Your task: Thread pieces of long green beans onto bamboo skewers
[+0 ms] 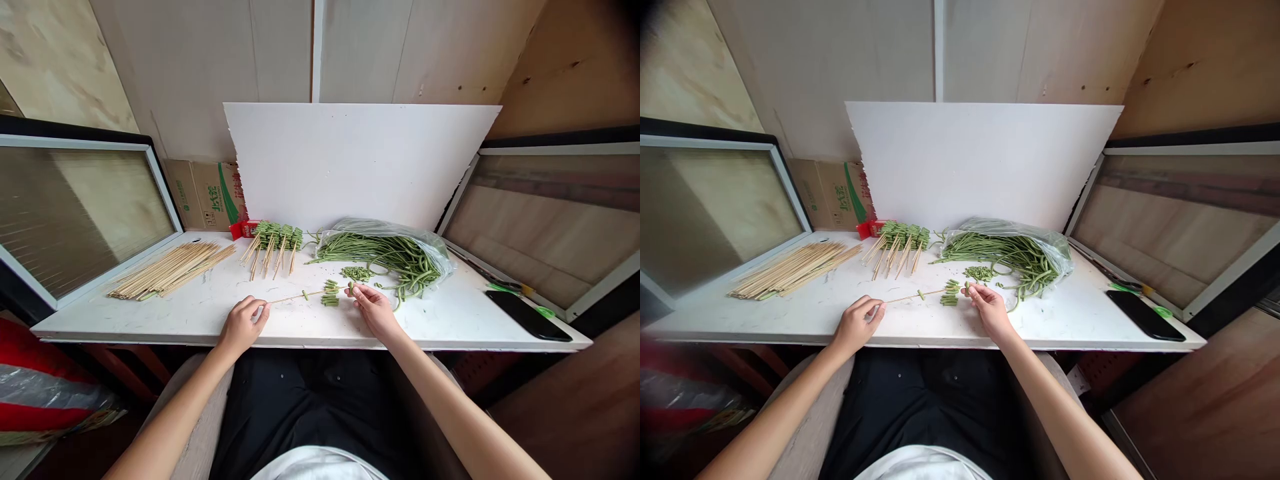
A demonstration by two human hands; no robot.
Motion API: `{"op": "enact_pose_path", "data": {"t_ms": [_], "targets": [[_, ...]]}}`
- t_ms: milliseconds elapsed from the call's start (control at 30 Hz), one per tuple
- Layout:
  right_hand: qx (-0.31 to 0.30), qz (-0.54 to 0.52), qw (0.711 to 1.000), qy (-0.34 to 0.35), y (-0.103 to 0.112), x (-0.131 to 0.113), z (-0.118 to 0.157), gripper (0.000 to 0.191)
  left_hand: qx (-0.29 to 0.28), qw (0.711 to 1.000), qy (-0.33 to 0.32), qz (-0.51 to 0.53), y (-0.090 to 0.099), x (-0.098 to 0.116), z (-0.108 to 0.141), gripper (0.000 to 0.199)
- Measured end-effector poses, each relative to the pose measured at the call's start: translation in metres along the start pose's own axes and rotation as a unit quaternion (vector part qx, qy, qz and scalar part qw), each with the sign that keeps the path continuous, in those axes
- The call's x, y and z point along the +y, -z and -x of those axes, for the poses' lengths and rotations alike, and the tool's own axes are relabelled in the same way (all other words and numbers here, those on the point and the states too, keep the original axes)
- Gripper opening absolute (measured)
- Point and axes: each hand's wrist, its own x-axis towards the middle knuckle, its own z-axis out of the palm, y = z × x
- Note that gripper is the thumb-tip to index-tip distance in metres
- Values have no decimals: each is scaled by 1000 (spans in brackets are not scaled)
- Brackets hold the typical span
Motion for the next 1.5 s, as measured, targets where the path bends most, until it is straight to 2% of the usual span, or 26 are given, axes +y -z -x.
{"op": "enact_pose_path", "data": {"t_ms": [567,1133,1500], "targets": [[-37,13,999,15,1,2,-1,42,-13,1000,-10,-16,-3,-3,1,25],[-38,8,999,11,-1,-3,2,38,-16,1000,-11,-20,1,2,0,25],[-22,9,1000,3,-3,-6,3,45,-21,1000,-1,-20,3,5,-1,28]]}}
